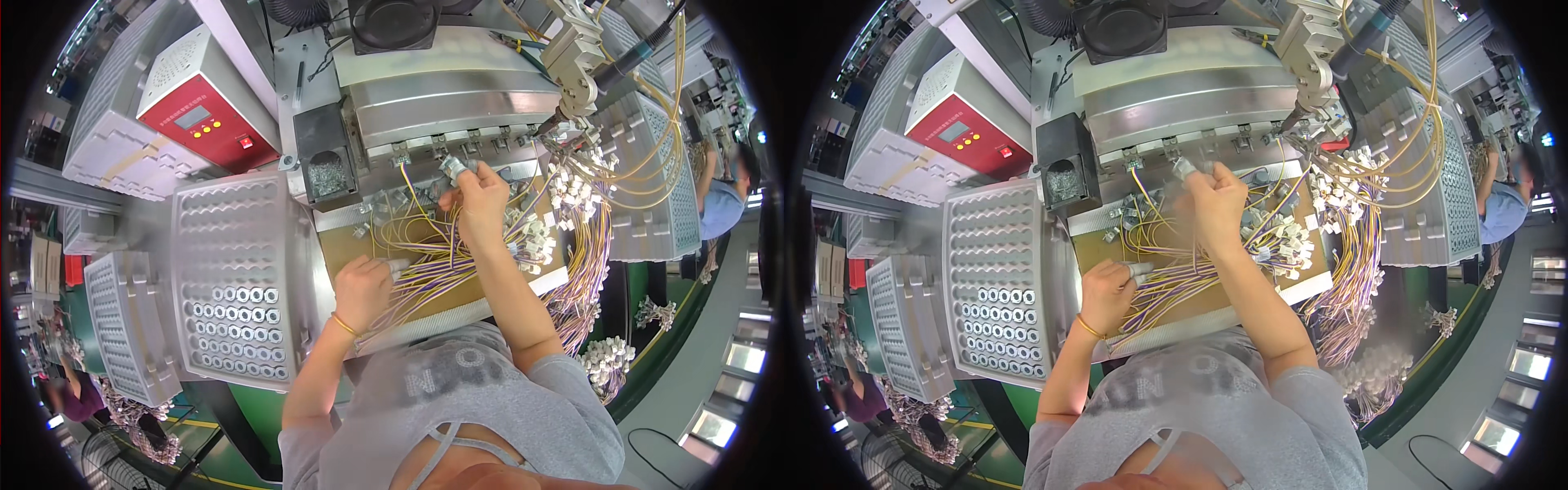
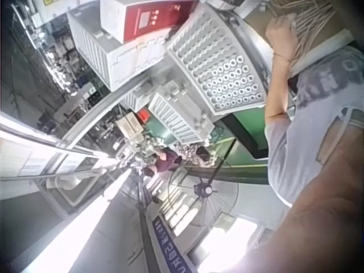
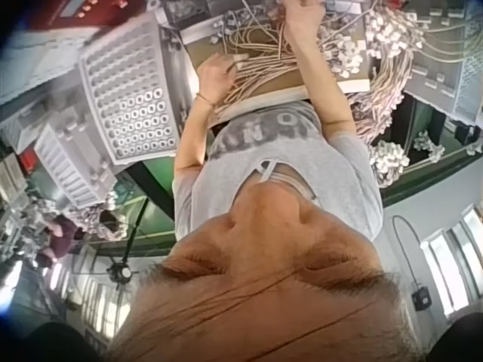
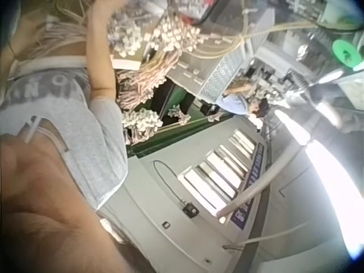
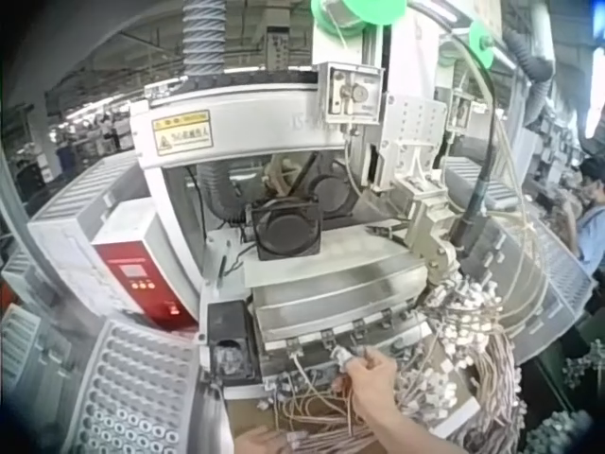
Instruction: The person takes metal components from a tray and attaches them onto wire connectors by hand. The person then inserts the wire connectors into a machine, presses a button to operate the machine, and removes the assembled wire harnesses.
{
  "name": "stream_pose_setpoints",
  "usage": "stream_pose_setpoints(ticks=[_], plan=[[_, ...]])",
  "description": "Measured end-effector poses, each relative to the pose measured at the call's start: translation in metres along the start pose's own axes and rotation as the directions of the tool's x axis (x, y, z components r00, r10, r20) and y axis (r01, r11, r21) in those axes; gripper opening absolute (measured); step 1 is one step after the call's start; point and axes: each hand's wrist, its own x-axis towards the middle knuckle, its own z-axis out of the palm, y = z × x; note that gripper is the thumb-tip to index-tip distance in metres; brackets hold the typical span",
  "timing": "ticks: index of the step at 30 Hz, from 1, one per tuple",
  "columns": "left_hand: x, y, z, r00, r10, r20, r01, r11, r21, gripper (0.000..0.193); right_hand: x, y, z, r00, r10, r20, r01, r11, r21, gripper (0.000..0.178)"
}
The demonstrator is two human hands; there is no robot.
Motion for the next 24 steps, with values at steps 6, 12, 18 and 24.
stream_pose_setpoints(ticks=[6,12,18,24], plan=[[0.001,0.006,-0.031,1.0,-0.006,0.014,0.003,0.974,0.226,0.021,0.001,-0.008,0.036,0.992,0.067,-0.11,-0.044,0.978,0.204,0.012],[-0.001,0.006,-0.068,0.966,-0.237,-0.103,0.231,0.971,-0.063,0.019,0.007,-0.018,-0.018,0.938,-0.255,0.236,0.347,0.676,-0.65,0.018],[-0.007,0.013,-0.066,0.946,-0.225,-0.232,0.211,0.974,-0.083,0.025,0.014,-0.014,-0.016,0.968,-0.076,0.238,0.198,0.816,-0.544,0.03],[-0.009,0.02,-0.063,0.895,-0.416,-0.16,0.366,0.891,-0.269,0.022,0.015,-0.007,0.011,0.986,-0.036,0.163,0.071,0.973,-0.219,0.024]])
